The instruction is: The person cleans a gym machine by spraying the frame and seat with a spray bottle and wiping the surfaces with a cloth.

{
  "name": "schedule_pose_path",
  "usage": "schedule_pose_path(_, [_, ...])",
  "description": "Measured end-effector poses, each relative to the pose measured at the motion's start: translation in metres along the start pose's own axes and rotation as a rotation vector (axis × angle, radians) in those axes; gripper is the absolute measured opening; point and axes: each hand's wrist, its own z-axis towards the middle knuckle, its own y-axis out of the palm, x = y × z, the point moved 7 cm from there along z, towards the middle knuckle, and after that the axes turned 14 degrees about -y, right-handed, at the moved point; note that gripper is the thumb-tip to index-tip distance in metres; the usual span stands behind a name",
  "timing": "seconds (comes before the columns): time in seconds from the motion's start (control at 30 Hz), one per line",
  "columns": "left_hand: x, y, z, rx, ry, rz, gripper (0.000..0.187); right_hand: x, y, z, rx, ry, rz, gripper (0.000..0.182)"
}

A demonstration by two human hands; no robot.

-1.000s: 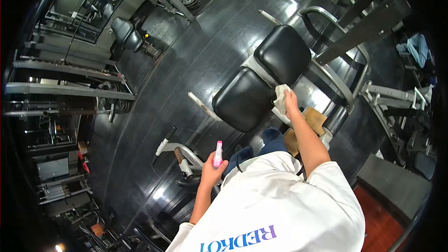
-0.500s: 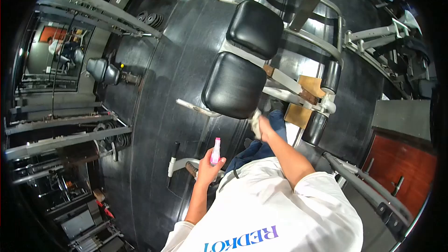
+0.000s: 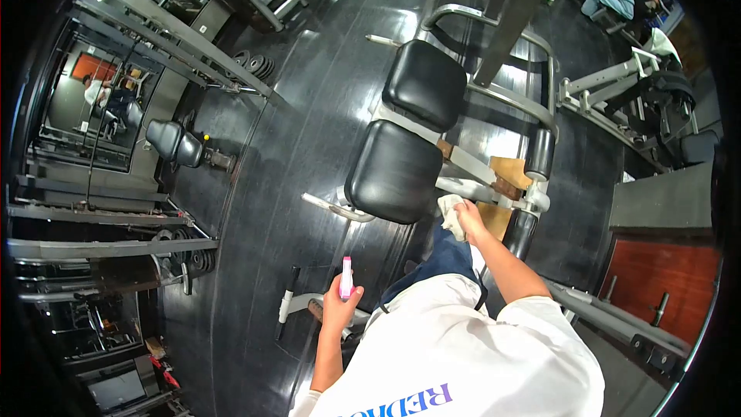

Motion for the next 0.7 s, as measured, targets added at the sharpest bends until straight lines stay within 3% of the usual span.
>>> schedule_pose_path(0.03, [0.001, -0.001, -0.003, 0.019, -0.016, 0.006, 0.051, -0.001, -0.003, 0.007, -0.024, 0.06, 0.038, 0.054])
schedule_pose_path(0.07, [0.0, 0.0, -0.005, 0.025, -0.021, -0.003, 0.051, -0.01, 0.0, 0.008, -0.033, 0.059, 0.031, 0.054])
schedule_pose_path(0.13, [-0.002, 0.003, -0.007, 0.028, -0.034, -0.049, 0.051, -0.042, 0.004, 0.012, 0.044, -0.166, -0.019, 0.062])
schedule_pose_path(0.17, [0.001, 0.006, -0.007, 0.036, -0.026, -0.057, 0.051, -0.053, 0.008, 0.014, 0.013, -0.171, -0.076, 0.067])
schedule_pose_path(0.27, [0.019, 0.015, -0.002, 0.036, -0.014, -0.107, 0.051, -0.084, 0.026, 0.025, -0.035, -0.209, -0.098, 0.064])
schedule_pose_path(0.4, [0.064, 0.03, 0.017, 0.069, 0.015, -0.111, 0.051, -0.127, 0.033, 0.064, -0.064, -0.408, -0.117, 0.051])
schedule_pose_path(0.7, [0.196, 0.049, 0.061, 0.049, 0.108, 0.137, 0.057, -0.201, 0.002, 0.143, -0.119, -0.477, -0.108, 0.039])
